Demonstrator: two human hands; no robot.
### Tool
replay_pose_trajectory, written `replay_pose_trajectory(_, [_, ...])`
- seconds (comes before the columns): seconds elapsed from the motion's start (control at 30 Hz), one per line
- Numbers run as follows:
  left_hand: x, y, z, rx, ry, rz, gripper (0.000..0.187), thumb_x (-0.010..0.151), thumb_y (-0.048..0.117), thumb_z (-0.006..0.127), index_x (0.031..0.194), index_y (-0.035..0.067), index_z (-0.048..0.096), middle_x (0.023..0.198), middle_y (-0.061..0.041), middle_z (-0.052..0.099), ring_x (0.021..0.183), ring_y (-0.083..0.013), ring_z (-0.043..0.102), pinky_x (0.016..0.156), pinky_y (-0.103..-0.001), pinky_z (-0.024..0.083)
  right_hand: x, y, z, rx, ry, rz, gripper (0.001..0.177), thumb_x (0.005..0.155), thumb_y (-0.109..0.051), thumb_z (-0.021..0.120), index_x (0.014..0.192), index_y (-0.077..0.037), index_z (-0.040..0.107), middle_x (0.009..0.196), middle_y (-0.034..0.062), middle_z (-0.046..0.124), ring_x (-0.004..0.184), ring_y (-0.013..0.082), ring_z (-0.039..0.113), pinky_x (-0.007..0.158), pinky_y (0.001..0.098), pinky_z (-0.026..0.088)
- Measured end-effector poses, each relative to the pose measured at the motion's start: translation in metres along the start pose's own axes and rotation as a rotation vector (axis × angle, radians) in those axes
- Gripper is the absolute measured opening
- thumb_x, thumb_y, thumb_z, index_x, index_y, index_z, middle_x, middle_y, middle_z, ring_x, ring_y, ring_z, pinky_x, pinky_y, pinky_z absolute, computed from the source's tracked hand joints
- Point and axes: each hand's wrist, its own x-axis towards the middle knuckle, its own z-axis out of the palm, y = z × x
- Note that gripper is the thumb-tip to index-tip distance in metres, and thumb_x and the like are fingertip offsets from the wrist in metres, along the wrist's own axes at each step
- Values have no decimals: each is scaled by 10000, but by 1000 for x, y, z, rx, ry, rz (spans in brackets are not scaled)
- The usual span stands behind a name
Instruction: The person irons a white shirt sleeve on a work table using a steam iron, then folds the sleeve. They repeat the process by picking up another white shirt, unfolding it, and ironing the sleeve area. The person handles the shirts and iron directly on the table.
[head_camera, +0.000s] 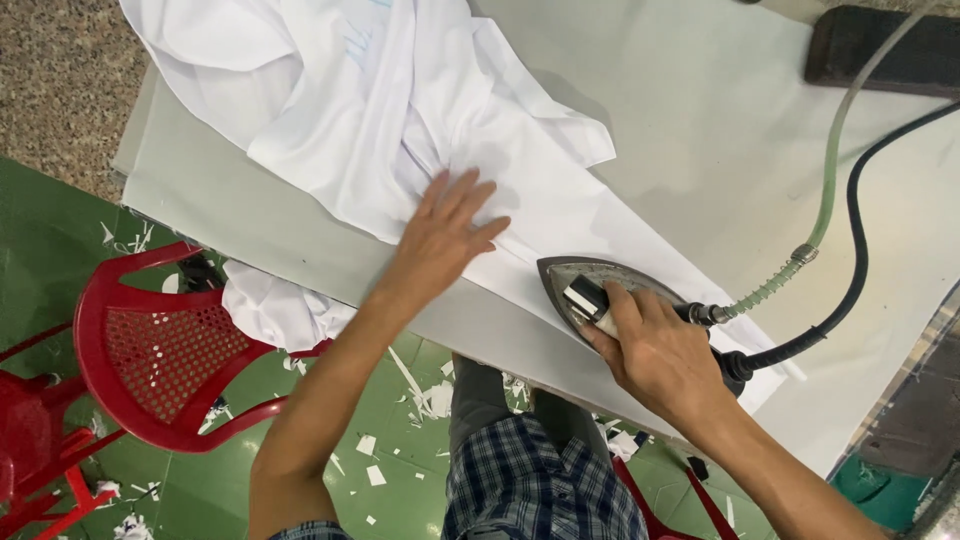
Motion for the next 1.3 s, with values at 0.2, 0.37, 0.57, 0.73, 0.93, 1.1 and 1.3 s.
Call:
replay_pose_trajectory(0.2, [33,-37,-36,3,-507,-160,624,791,496,715,1399,475,574,1728,-69,122,1581,-346,53,1242,-637,-27,2,1,-7,98,-155,28,601,996,-559,443,1470,-190,441,945,79,672,804,288,768,629,441,627])
replay_pose_trajectory(0.37, [34,-48,-33,-20,-604,-201,712,735,687,593,1427,603,451,1732,-22,65,1584,-328,40,1199,-726,-12,0,2,13,-113,79,-53,475,954,-444,592,1271,-92,558,709,40,626,567,241,723,503,371,592])
replay_pose_trajectory(0.57, [28,-55,-25,-38,-569,-164,711,738,712,579,1428,579,473,1732,-40,88,1583,-339,45,1182,-751,-17,12,-7,18,-206,156,-70,443,941,-472,584,1198,-111,573,669,-4,569,519,209,688,461,339,556])
replay_pose_trajectory(0.73, [27,-58,-22,-52,-560,-151,711,753,704,588,1441,590,449,1731,-48,78,1583,-336,32,1177,-755,-28,26,-14,17,-218,171,-94,444,915,-443,614,1199,-103,576,660,1,571,506,205,683,460,343,559])
replay_pose_trajectory(0.93, [21,-56,-16,-44,-537,-131,689,773,651,600,1443,556,468,1730,-54,76,1584,-325,23,1181,-742,-49,43,-25,11,-212,172,-120,376,919,-394,623,1151,-102,576,644,7,576,485,202,676,451,335,552])
replay_pose_trajectory(1.1, [12,-70,-18,19,-440,-122,488,909,482,617,1394,435,588,1714,-74,181,1584,-289,102,1226,-668,-9,50,-30,-4,-185,177,-129,400,935,-428,623,1146,-91,580,653,32,598,489,216,686,459,353,558])
replay_pose_trajectory(1.3, [14,-68,-45,66,-539,-289,629,824,545,639,1434,548,485,1736,-27,59,1585,-326,33,1194,-720,-61,56,-40,-36,45,-139,-39,513,1017,-495,427,1287,-73,532,892,160,693,741,327,770,621,440,613])
